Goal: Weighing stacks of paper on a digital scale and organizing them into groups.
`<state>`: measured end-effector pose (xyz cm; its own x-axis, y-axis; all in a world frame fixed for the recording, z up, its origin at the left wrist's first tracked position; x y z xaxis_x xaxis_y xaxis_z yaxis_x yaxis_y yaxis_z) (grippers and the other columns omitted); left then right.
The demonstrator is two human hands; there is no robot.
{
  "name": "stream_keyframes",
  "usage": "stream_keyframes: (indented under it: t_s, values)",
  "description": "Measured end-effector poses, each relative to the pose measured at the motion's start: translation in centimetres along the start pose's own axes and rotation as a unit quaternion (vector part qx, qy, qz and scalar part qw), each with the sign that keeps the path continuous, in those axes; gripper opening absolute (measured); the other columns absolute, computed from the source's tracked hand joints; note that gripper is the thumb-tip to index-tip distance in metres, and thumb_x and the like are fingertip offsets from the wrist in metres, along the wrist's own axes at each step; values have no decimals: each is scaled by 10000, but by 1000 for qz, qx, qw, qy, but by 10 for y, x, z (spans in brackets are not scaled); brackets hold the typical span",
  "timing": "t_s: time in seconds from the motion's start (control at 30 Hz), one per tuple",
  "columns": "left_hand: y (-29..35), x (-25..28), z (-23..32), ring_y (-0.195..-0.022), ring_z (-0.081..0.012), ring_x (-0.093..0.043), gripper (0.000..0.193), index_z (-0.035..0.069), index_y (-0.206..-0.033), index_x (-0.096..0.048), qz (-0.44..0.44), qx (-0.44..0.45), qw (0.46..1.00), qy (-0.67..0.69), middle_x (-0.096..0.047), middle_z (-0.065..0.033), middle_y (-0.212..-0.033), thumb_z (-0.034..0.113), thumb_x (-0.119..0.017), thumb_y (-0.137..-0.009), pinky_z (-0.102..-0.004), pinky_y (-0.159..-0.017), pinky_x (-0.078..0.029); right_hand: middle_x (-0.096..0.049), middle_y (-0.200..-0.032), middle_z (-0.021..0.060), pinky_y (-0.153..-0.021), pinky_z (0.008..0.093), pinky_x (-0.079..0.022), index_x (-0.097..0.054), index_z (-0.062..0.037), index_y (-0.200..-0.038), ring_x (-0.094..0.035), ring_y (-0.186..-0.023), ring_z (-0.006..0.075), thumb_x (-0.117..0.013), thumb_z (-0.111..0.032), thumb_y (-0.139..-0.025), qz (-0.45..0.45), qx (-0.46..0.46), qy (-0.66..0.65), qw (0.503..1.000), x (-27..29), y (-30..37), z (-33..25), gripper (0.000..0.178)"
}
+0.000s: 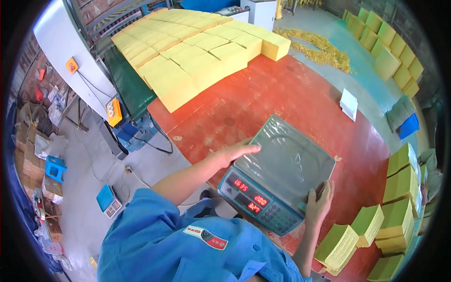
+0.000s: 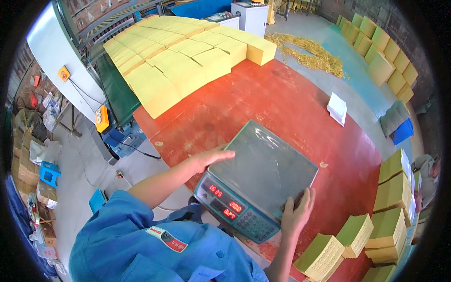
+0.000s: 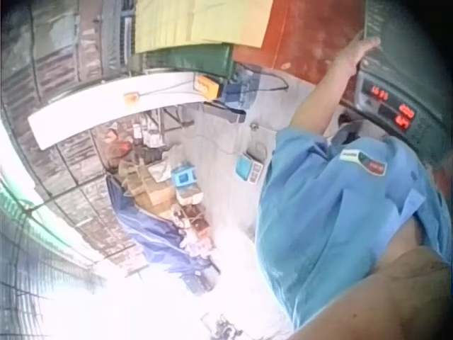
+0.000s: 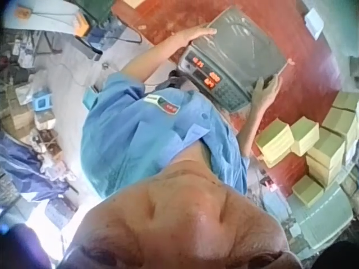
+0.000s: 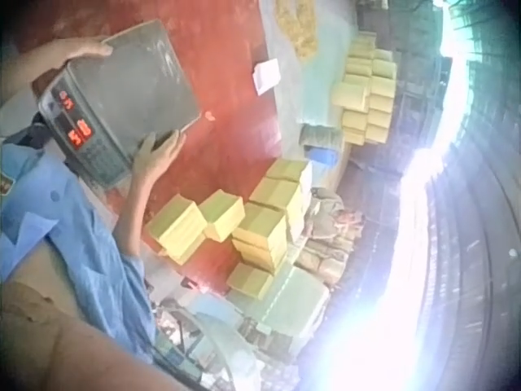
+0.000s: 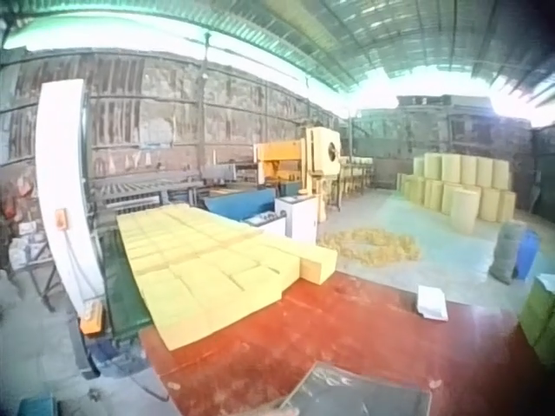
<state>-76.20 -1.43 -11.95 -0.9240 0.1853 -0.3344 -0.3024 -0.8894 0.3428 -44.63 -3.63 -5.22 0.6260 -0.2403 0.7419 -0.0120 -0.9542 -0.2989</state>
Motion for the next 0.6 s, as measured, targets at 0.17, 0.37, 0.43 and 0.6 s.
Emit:
stream_keyframes:
  t_s: [0.17,0.37,0.43,0.6]
  values:
    - [-13,107,71,-1462,-377,-241,835,6,-1486,-357,113,-108,854,-496,-262,-224,-1575,611,-518,-933,-462,-1187,-222,-398,-1478,243,-1120,463,-340,-484,10,-1360,-404,-1370,397,-594,14,-834,109,56,-65,990,23,-1,-112,537]
    - [-86,163,212,-1453,-308,-271,525,145,-1340,-578,101,-221,376,-894,-390,-115,-1521,414,-637,-893,-561,-1157,-241,-572,-1294,137,-1013,347,-440,-528,25,-1315,-550,-1207,215,-571,64,-862,-273,8,-399,875,-158,12,-248,457]
    - [-137,174,223,-1447,-290,-282,497,143,-1312,-604,47,-238,306,-920,-423,-109,-1498,425,-620,-903,-555,-1155,-243,-589,-1272,120,-999,325,-453,-510,19,-1335,-570,-1178,195,-576,37,-900,-326,-98,-494,800,-231,27,-265,441]
    - [-218,261,216,-1414,-232,-333,472,146,-1212,-687,-44,-37,184,-981,-562,-86,-1376,500,-538,-937,-546,-1147,-243,-652,-1166,180,-880,343,-536,-570,-7,-1282,-663,-1032,249,-638,-44,-885,-213,-149,-359,897,-315,35,-273,405]
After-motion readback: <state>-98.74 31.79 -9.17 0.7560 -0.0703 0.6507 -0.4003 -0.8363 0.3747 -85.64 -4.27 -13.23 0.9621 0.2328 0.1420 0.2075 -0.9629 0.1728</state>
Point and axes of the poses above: each hand's wrist, its own y-axis away from the middle knuckle, its own x-axis out of the back of the hand, z = x × y, the point moved 9 cm from there along -y, towards the middle knuckle
